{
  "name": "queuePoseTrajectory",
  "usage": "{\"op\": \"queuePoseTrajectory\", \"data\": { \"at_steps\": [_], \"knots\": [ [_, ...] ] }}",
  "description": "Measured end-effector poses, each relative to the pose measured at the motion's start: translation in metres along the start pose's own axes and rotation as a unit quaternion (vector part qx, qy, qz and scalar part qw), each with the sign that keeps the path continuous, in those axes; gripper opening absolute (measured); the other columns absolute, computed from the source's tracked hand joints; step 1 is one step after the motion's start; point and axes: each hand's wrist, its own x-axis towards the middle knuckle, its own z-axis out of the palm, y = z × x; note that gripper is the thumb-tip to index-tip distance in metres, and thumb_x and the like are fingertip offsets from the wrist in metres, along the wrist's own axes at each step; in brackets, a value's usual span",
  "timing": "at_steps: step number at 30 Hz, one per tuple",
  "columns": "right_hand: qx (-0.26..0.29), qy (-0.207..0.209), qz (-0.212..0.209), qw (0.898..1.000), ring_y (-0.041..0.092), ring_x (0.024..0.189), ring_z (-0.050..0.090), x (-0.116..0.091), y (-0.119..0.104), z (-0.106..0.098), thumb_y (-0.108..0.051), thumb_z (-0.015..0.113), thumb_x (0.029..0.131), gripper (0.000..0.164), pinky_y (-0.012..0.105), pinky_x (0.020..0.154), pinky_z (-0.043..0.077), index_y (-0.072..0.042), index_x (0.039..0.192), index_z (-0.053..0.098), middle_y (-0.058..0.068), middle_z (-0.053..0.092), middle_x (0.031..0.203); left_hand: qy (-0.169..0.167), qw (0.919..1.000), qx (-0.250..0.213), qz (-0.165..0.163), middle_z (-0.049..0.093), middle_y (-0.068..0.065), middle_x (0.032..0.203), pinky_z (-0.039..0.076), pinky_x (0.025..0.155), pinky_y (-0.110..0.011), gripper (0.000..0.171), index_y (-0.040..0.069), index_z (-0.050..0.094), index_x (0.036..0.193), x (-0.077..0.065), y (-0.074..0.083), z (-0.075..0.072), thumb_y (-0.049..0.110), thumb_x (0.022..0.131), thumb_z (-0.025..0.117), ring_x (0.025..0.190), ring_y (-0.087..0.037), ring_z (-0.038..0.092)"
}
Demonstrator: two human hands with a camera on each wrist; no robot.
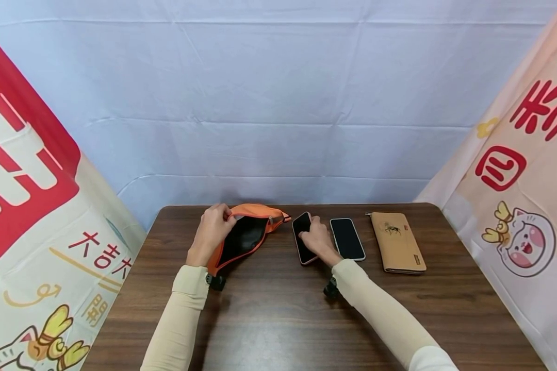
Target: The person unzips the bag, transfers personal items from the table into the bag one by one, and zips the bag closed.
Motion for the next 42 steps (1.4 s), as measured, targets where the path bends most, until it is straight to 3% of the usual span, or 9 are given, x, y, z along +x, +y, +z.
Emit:
{"op": "queuePoseTrajectory", "data": {
  "at_steps": [16, 42],
  "knots": [
    [0.018, -0.003, -0.021, 1.000, 0.040, 0.098, 0.073, -0.010, -0.011, -0.008, -0.019, 0.065, 0.102, 0.060, 0.046, 0.074, 0.062, 0.002, 0.151, 0.039, 0.032, 0.064, 0.126, 0.002, 1.0000, -0.007, -0.003, 0.067, -0.014, 0.098, 0.059, 0.073, -0.042, 0.004, 0.004, 0.070, 0.099, 0.000, 0.001, 0.000, 0.007, 0.099, 0.067, 0.080, -0.027, 0.064],
    [0.017, 0.026, -0.045, 0.999, 0.038, 0.097, 0.072, -0.027, -0.029, -0.014, -0.021, 0.072, 0.097, 0.057, 0.049, 0.082, 0.059, 0.000, 0.144, 0.048, 0.027, 0.069, 0.119, 0.016, 0.9998, -0.006, -0.007, 0.070, -0.016, 0.095, 0.059, 0.072, -0.043, 0.006, 0.000, 0.071, 0.098, 0.003, 0.006, -0.006, 0.006, 0.098, 0.070, 0.078, -0.027, 0.066]
  ]
}}
